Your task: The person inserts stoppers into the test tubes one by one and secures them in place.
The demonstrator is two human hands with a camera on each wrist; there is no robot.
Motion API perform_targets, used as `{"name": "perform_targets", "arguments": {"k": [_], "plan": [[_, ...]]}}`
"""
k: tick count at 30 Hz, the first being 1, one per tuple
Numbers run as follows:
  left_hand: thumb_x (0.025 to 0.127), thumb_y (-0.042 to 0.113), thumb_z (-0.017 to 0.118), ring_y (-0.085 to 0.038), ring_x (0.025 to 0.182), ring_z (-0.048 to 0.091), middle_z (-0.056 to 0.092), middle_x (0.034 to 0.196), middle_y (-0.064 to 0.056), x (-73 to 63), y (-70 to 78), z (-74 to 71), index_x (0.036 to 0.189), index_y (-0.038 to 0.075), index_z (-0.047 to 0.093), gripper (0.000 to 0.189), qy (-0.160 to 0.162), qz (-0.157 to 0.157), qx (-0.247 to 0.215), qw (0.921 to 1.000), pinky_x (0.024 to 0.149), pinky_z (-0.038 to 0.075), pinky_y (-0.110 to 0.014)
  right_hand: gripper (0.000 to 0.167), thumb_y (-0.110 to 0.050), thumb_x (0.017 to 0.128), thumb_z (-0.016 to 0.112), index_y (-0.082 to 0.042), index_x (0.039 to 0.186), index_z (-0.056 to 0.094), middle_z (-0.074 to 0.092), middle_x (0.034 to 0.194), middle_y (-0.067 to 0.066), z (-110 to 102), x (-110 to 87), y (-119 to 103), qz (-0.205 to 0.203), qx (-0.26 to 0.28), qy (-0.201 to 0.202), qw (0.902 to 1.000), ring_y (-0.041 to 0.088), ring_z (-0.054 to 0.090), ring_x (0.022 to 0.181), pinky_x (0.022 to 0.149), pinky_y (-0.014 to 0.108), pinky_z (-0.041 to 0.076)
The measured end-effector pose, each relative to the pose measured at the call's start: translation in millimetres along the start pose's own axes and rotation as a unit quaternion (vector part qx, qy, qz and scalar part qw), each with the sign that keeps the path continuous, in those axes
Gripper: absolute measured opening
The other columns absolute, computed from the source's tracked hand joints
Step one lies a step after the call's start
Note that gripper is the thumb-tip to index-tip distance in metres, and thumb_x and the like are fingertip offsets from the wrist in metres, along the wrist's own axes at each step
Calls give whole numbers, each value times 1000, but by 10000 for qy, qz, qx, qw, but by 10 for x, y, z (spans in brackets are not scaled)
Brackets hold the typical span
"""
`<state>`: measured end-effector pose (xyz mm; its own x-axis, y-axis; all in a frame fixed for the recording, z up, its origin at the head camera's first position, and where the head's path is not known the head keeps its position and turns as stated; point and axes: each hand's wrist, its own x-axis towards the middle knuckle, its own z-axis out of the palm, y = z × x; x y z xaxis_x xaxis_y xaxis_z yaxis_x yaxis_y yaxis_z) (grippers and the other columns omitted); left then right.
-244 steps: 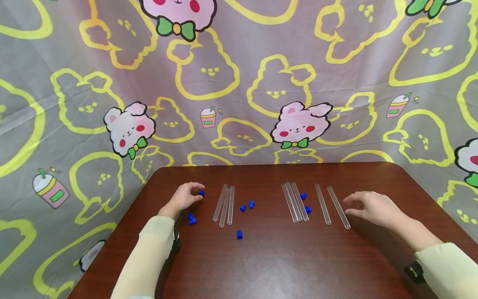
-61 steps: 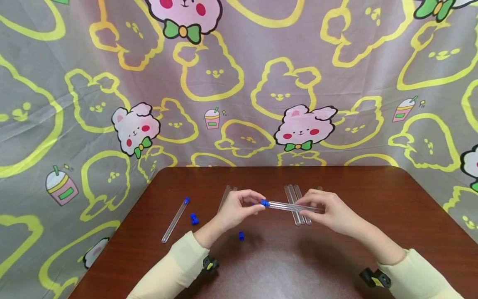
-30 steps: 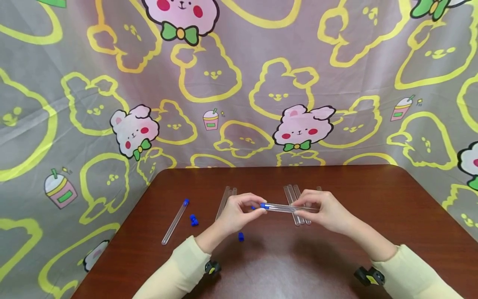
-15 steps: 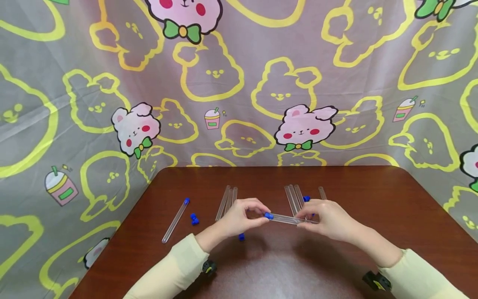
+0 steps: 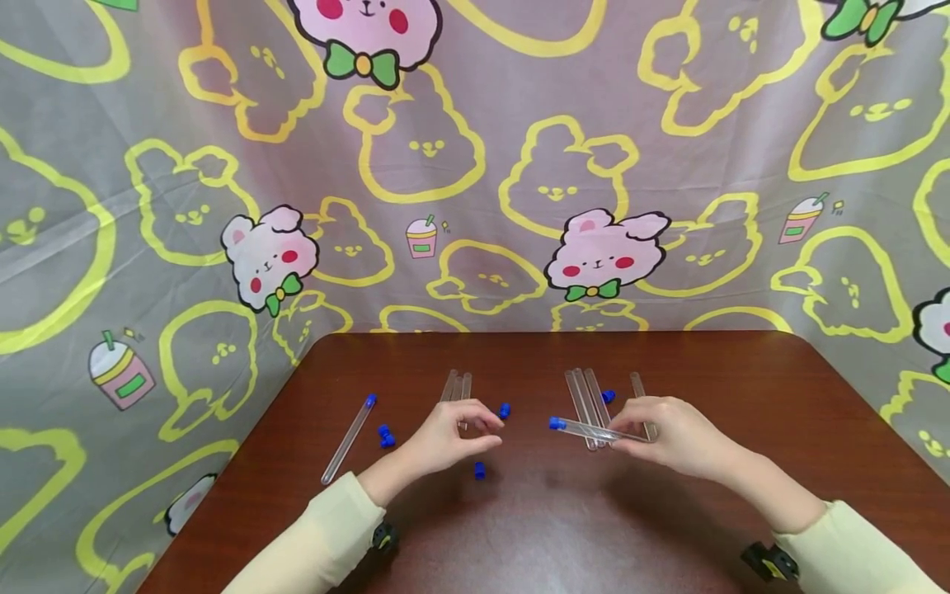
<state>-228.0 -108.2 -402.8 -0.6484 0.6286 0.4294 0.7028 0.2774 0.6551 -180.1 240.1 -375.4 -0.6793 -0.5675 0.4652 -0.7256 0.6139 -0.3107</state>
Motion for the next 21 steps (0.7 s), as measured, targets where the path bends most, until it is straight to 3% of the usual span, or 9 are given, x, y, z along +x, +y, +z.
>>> {"name": "perform_targets", "arguments": {"k": [4,7,14,21], "plan": [[86,17,76,-7,81,62,69,94,-1,-60,-47,-67,99,13,73,13,-137,-87,199,9997,63,52,-25,21,-15,75,85,-26,87,71,50,74,-23,-65,-63,53,212,-46,-8,9998,1,47,63,51,19,39],[86,16,75,-8,80,61,69,93,-3,-95,-68,-115,100,9,73,15,-244,-204,294,9991,64,53,-24,22,-14,75,84,-25,87,71,49,74,-23,-107,-110,89,381,-70,6,9993,-1,45,62,49,19,38],[88,19,74,-7,78,59,66,88,10,-157,-120,-221,102,6,72,19,-309,-634,499,9963,64,52,-26,24,-9,72,85,-23,84,71,49,71,-24,-147,-217,229,487,-219,313,9981,-4,45,61,49,20,38],[87,14,75,-8,73,61,66,86,8,-224,-205,-309,100,5,72,17,-213,-803,402,9957,60,53,-27,25,-7,71,85,-22,84,71,49,70,-24,-203,-305,361,749,-489,520,9946,-4,45,61,50,21,39]]}}
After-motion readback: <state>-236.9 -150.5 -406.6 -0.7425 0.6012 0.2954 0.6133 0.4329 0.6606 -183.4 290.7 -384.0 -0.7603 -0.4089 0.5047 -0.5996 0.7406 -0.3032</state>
